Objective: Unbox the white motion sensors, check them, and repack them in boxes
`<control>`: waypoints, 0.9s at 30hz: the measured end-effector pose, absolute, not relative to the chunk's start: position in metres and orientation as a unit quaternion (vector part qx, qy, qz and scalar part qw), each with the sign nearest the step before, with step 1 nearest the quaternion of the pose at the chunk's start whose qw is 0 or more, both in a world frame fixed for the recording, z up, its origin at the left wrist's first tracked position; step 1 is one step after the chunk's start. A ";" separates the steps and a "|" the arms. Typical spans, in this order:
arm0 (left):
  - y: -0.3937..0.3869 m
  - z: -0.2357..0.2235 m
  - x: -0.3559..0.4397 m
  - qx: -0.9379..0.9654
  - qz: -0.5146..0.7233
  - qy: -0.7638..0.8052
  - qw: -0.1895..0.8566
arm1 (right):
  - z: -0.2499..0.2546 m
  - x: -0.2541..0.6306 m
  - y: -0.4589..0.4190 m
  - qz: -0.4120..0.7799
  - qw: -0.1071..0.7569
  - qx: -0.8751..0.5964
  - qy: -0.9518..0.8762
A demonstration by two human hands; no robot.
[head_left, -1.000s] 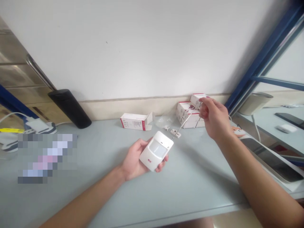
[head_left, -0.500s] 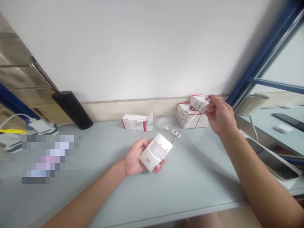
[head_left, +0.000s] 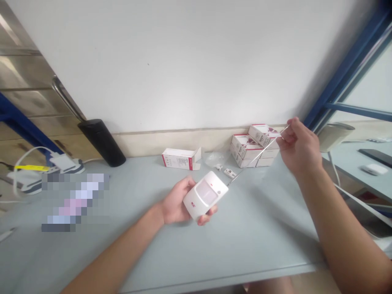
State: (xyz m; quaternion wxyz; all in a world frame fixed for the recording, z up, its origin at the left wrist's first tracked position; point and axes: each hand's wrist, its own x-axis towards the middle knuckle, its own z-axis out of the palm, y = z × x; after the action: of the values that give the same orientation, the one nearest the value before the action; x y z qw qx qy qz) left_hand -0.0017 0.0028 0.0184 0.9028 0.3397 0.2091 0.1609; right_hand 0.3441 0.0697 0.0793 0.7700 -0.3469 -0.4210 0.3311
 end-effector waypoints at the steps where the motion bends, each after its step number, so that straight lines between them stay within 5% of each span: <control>1: 0.003 0.017 -0.004 0.342 0.152 0.210 0.903 | 0.078 0.342 0.071 0.330 0.770 -0.342 -0.426; 27: 0.003 0.009 -0.007 0.262 0.261 0.251 0.895 | 0.055 0.329 0.083 0.295 0.747 -0.420 -0.422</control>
State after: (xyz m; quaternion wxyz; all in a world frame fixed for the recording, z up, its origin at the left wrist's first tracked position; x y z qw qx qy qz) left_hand -0.0069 0.0028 0.0087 0.8946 0.2622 0.2511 0.2606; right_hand 0.3289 0.0828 0.0550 0.7469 -0.4202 -0.4225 0.2951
